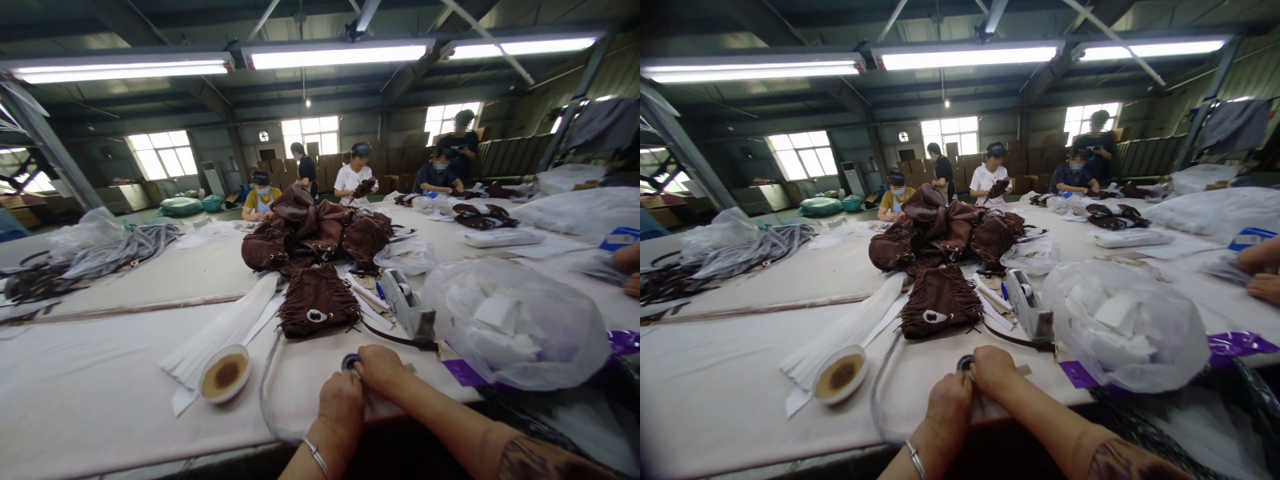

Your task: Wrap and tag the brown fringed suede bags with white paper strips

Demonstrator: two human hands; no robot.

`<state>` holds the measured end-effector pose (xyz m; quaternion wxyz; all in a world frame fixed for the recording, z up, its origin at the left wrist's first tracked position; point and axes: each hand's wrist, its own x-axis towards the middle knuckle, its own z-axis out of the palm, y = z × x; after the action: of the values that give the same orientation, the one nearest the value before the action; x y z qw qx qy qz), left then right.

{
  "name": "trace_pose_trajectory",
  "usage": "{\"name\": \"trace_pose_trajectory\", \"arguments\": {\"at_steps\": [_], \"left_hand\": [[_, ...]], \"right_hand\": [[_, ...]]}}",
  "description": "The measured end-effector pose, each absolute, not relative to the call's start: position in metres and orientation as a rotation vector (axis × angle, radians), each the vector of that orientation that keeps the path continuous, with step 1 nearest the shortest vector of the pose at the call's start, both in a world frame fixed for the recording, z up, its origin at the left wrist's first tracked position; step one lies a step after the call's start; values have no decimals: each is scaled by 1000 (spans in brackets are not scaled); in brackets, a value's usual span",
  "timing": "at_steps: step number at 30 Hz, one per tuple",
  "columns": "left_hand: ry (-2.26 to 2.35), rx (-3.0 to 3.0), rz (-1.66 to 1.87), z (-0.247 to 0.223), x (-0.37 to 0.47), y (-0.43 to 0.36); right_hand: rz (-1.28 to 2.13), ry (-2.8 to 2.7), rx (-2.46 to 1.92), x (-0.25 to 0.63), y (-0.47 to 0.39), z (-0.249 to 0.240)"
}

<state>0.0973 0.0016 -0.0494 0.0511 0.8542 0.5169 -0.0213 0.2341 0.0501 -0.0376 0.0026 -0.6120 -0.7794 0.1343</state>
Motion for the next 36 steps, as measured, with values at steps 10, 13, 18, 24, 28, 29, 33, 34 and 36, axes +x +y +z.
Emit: {"name": "trace_pose_trajectory", "arguments": {"at_steps": [10, 13, 18, 24, 28, 29, 33, 34, 36], "left_hand": [[1432, 2704, -68, -42, 54, 10], [1494, 2683, -42, -46, 61, 5], [1738, 2585, 56, -56, 84, -5], [1594, 2631, 13, -51, 69, -9], [1381, 2739, -32, -31, 40, -8], [1342, 2752, -55, -26, 35, -7], [1279, 2714, -116, -9, 24, 2], [1275, 2694, -118, -7, 23, 4], [1270, 2664, -118, -6, 22, 8]], "right_hand": [[455, -2877, -1346, 244, 72, -21], [398, -2798, -1461, 235, 68, -20], [276, -2532, -1879, 220, 49, -29], [302, -2721, -1639, 222, 59, -35], [313, -2927, -1252, 224, 73, -31], [307, -2960, -1186, 223, 75, -30], [250, -3040, -1011, 216, 80, -30], [224, -3048, -984, 215, 80, -30], [173, -3055, -948, 214, 80, -31]]}}
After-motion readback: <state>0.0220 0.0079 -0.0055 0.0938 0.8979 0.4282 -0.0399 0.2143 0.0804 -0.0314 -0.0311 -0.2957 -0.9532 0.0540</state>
